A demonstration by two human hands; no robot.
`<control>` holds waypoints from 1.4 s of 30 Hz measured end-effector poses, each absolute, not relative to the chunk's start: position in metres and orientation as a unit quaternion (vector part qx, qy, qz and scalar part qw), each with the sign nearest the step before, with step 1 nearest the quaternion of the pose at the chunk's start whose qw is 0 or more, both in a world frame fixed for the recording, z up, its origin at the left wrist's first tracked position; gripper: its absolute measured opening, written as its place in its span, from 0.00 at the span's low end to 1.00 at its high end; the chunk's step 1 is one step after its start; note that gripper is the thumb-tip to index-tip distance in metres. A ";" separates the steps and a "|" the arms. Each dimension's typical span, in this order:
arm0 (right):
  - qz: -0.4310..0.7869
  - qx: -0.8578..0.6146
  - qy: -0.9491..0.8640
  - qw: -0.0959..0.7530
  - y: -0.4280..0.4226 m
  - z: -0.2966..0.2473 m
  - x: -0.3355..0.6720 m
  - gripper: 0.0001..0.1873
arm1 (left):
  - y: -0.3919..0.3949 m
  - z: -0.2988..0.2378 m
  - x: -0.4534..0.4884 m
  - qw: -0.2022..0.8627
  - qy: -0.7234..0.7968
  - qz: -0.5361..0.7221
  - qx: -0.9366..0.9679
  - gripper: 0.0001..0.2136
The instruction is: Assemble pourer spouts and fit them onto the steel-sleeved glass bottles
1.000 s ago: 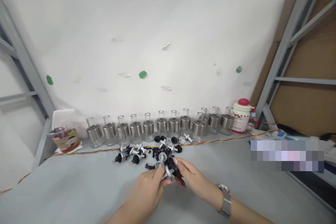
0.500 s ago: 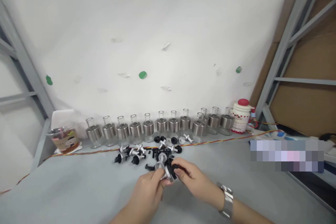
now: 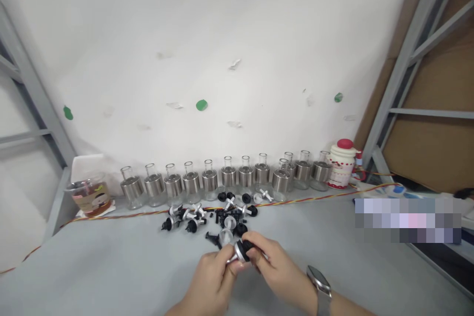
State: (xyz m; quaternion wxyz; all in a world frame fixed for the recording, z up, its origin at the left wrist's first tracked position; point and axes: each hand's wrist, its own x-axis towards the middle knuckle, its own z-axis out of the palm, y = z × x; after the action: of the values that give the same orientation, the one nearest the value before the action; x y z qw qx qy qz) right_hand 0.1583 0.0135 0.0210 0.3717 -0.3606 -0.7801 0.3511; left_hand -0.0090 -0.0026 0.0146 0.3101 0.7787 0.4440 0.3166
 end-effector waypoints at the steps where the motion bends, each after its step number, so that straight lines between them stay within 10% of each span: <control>1: 0.346 -0.361 -0.785 0.367 0.014 0.020 0.159 0.10 | -0.003 0.015 -0.009 0.315 0.445 0.313 0.778 0.11; 18: 0.265 -0.325 -0.845 0.331 0.015 0.016 0.163 0.10 | 0.006 0.028 -0.008 0.705 0.313 0.285 0.569 0.13; 25: 0.402 -0.380 -0.752 0.359 0.025 0.028 0.161 0.22 | 0.002 0.035 -0.008 0.083 0.452 0.219 0.861 0.05; 29: 0.440 -0.445 -0.678 0.386 0.018 0.021 0.148 0.22 | -0.004 0.038 -0.004 -0.056 0.408 0.155 0.898 0.07; 42: 0.261 -0.443 -0.741 0.433 0.006 0.008 0.146 0.22 | -0.007 0.023 0.008 0.497 0.436 0.234 0.713 0.13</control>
State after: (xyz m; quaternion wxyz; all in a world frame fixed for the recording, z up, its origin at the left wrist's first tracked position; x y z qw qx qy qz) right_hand 0.1463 0.0060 0.0078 0.4328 -0.4431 -0.7406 0.2606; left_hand 0.0079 -0.0071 0.0231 0.4965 0.7129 0.4364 0.2338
